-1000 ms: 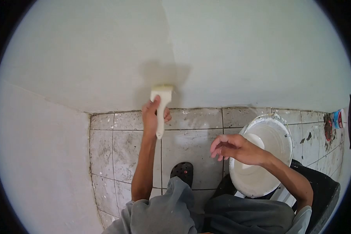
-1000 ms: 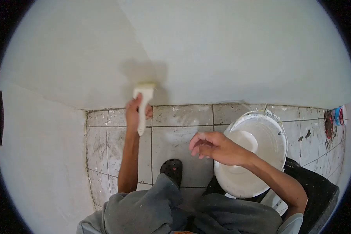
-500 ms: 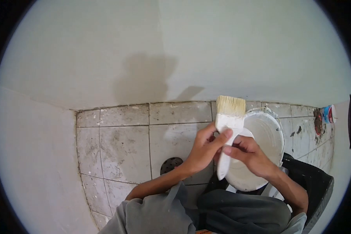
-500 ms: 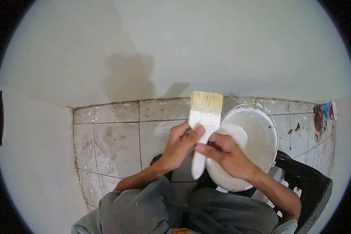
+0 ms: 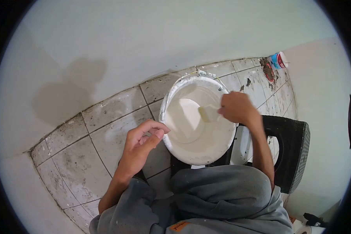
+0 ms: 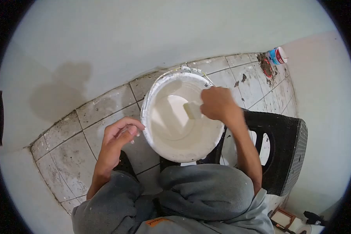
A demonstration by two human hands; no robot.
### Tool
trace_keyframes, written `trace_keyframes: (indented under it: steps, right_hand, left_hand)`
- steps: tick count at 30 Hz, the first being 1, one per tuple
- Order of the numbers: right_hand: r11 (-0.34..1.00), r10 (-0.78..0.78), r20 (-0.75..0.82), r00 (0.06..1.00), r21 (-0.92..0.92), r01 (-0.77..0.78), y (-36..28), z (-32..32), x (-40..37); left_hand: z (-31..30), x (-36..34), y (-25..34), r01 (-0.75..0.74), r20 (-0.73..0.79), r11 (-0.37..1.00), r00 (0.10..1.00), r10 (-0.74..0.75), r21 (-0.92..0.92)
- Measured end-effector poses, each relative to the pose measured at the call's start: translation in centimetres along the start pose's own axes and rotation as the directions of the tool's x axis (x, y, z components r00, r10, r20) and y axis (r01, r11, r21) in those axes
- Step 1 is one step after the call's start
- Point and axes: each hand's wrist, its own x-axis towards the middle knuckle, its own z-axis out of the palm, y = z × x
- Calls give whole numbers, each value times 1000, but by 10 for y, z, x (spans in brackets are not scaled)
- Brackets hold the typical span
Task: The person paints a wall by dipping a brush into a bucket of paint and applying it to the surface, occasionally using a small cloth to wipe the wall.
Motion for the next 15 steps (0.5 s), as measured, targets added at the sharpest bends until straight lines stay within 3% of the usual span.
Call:
trace_keyframes:
  steps: [8, 15]
  right_hand:
    - [998, -60, 118, 991, -21, 63, -39, 97, 53]
    - [999, -42, 158, 987, 33, 37, -6, 61, 38]
  left_hand:
    - [-1, -8, 0, 50, -18, 998, 999, -51, -25]
    - [-4, -7, 0, 33, -27, 999, 999, -33, -26]
